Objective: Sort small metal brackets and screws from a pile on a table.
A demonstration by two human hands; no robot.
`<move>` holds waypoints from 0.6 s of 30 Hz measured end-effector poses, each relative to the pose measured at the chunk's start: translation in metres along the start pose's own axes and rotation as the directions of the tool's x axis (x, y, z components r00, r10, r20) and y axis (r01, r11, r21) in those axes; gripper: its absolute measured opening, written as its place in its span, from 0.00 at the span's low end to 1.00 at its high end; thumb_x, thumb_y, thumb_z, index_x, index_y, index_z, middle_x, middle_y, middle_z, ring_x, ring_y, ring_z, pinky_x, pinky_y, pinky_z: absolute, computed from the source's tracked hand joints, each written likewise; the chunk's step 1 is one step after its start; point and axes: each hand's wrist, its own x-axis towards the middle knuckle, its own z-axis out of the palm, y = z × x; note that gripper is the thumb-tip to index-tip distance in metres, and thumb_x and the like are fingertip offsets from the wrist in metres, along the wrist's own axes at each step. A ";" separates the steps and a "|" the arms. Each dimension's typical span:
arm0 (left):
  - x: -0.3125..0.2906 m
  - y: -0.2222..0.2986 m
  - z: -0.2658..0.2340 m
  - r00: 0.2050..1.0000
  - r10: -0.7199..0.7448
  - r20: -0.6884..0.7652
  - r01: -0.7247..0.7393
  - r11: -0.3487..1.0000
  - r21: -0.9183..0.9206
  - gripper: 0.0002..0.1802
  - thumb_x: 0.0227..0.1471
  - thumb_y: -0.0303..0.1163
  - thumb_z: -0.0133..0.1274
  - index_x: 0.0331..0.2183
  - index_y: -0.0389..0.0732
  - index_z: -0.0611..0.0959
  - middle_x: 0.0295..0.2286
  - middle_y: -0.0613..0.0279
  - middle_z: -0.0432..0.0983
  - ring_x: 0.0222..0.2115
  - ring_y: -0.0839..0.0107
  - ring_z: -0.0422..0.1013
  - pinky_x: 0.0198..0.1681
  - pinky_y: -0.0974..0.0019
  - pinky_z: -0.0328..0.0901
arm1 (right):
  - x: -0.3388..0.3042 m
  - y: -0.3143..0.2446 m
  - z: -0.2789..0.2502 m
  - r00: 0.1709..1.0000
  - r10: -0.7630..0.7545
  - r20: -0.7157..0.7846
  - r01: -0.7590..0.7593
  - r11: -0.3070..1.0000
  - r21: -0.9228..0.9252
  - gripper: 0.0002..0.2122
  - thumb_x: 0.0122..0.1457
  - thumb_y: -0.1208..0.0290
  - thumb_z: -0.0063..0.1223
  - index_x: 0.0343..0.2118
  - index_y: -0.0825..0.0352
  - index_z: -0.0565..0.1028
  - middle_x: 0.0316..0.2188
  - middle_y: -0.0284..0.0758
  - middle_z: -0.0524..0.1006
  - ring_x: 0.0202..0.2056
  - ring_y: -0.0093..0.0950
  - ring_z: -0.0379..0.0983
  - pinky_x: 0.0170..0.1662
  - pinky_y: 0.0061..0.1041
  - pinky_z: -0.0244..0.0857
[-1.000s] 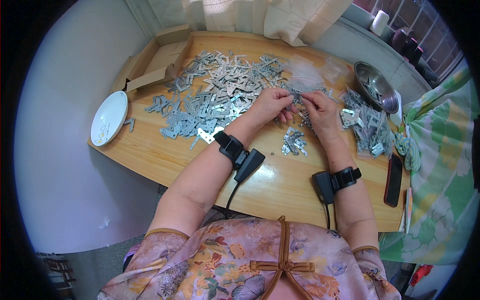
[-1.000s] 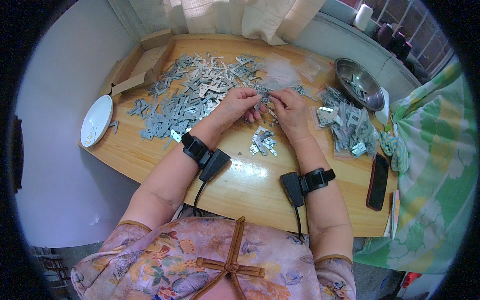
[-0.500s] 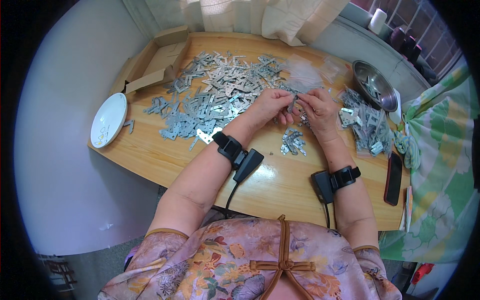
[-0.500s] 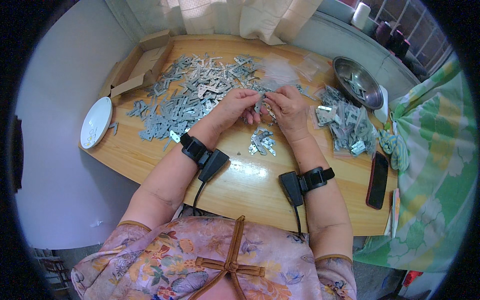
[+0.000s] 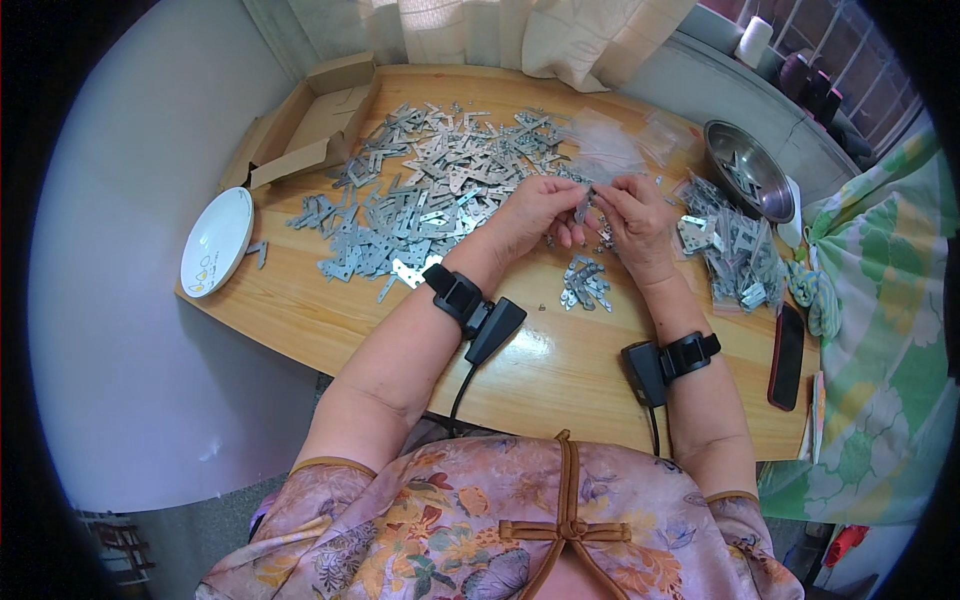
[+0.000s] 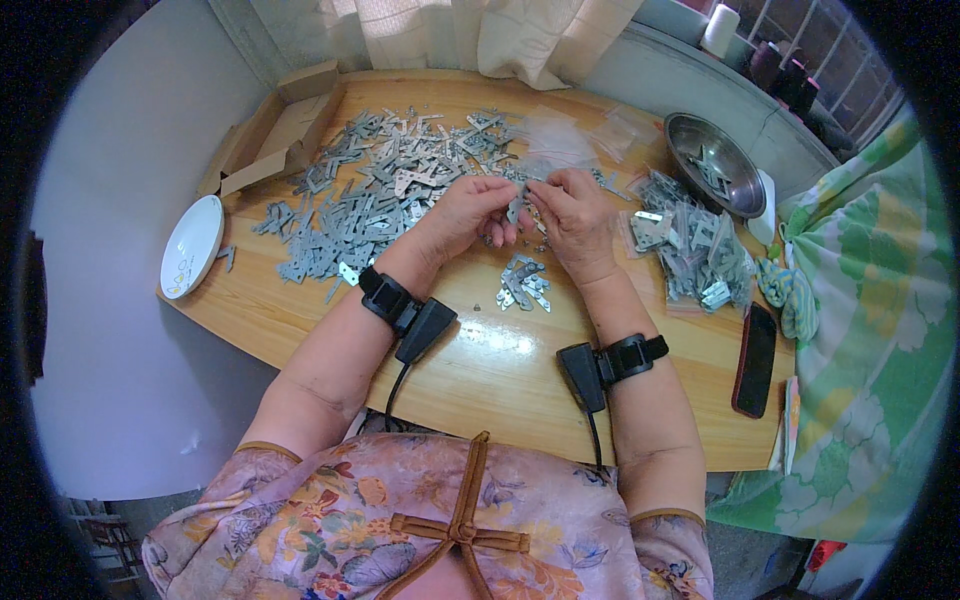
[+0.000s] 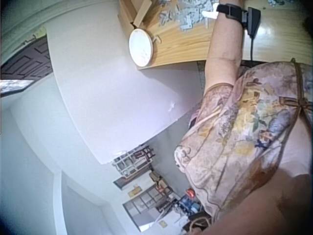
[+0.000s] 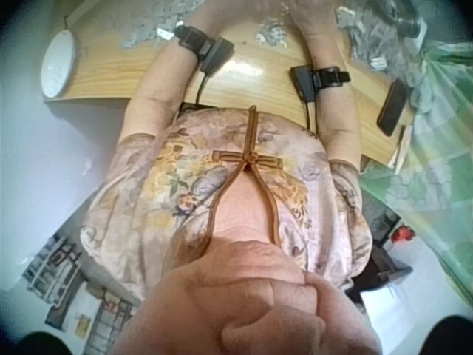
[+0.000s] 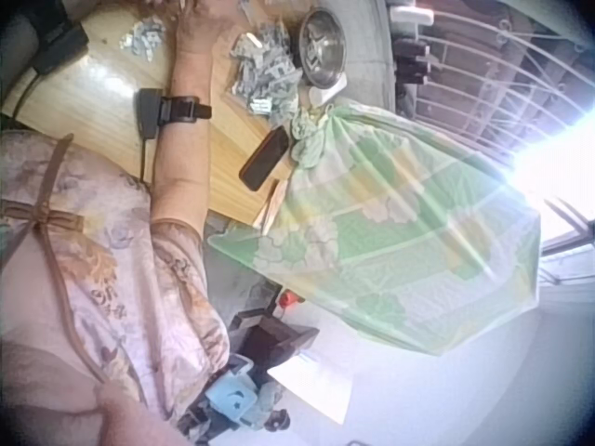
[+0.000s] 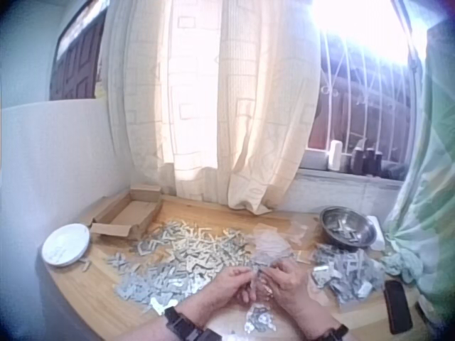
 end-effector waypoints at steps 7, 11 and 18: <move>0.001 0.000 0.002 1.000 0.007 0.012 -0.007 0.999 -0.039 0.14 0.54 0.36 0.42 0.31 0.34 0.74 0.25 0.54 0.75 0.17 0.75 0.71 0.16 0.79 0.65 | -0.007 0.004 0.005 0.978 0.210 -0.001 -0.204 0.950 0.236 0.07 0.42 0.78 0.56 0.28 0.65 0.77 0.25 0.34 0.72 0.29 0.29 0.69 0.29 0.23 0.63; 0.000 0.001 0.002 1.000 0.002 0.008 -0.002 0.999 -0.034 0.14 0.54 0.36 0.43 0.31 0.33 0.74 0.25 0.54 0.75 0.17 0.75 0.71 0.16 0.79 0.65 | -0.008 0.006 0.007 0.967 0.256 0.006 -0.248 0.931 0.268 0.06 0.42 0.78 0.57 0.27 0.65 0.77 0.25 0.33 0.72 0.30 0.27 0.69 0.30 0.22 0.64; 0.000 0.001 0.003 1.000 0.003 0.013 -0.002 0.999 -0.052 0.13 0.54 0.35 0.44 0.30 0.34 0.74 0.24 0.54 0.75 0.16 0.75 0.70 0.16 0.79 0.65 | -0.007 0.007 0.007 0.987 0.158 -0.033 -0.148 0.965 0.216 0.06 0.41 0.77 0.58 0.26 0.64 0.77 0.25 0.33 0.72 0.29 0.28 0.70 0.30 0.23 0.64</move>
